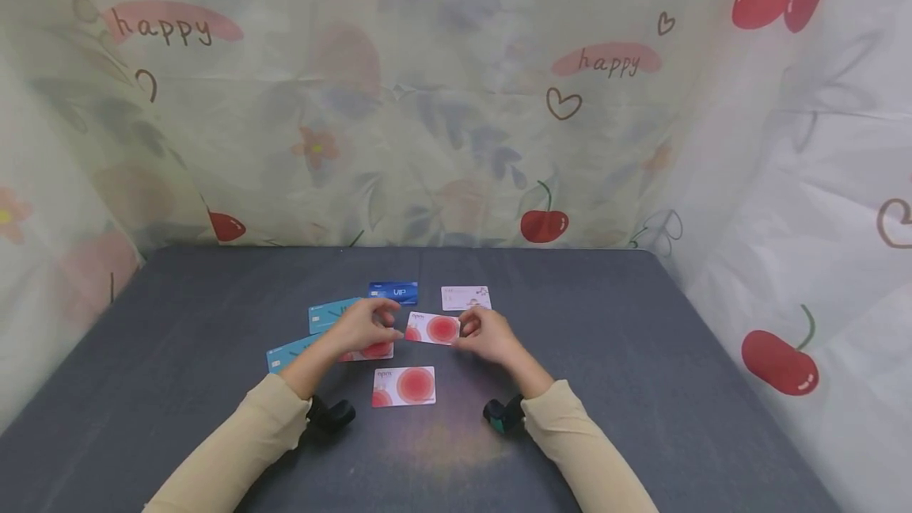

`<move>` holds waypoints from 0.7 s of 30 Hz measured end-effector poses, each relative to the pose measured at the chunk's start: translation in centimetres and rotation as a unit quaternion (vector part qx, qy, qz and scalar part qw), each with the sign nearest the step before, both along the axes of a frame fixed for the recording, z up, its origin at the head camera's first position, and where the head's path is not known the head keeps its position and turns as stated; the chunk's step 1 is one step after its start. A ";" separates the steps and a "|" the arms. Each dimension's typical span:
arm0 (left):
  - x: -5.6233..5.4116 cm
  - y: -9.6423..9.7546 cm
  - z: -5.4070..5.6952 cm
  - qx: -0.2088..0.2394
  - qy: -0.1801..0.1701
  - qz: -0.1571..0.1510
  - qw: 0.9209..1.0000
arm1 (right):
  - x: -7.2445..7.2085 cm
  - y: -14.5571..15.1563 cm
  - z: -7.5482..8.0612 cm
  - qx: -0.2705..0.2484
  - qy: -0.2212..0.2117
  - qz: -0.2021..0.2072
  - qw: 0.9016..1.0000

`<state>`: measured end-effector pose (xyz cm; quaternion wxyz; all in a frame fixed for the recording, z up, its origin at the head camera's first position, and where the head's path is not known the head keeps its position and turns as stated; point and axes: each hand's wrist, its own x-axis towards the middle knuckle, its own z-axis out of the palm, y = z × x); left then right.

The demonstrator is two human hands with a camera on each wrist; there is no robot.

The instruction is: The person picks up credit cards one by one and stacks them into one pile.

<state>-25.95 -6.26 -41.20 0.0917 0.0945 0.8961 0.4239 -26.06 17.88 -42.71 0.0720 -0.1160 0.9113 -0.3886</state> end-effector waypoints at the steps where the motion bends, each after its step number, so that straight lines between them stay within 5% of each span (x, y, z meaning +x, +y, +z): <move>1: -0.2 0.1 0.0 -0.002 -0.002 0.001 1.000 | -0.1 0.0 0.0 -0.002 -0.002 -0.005 1.000; 21: -2.5 1.9 -1.0 -0.034 -0.026 -0.020 0.999 | -1.7 -0.3 -0.4 0.014 -0.047 -0.038 0.998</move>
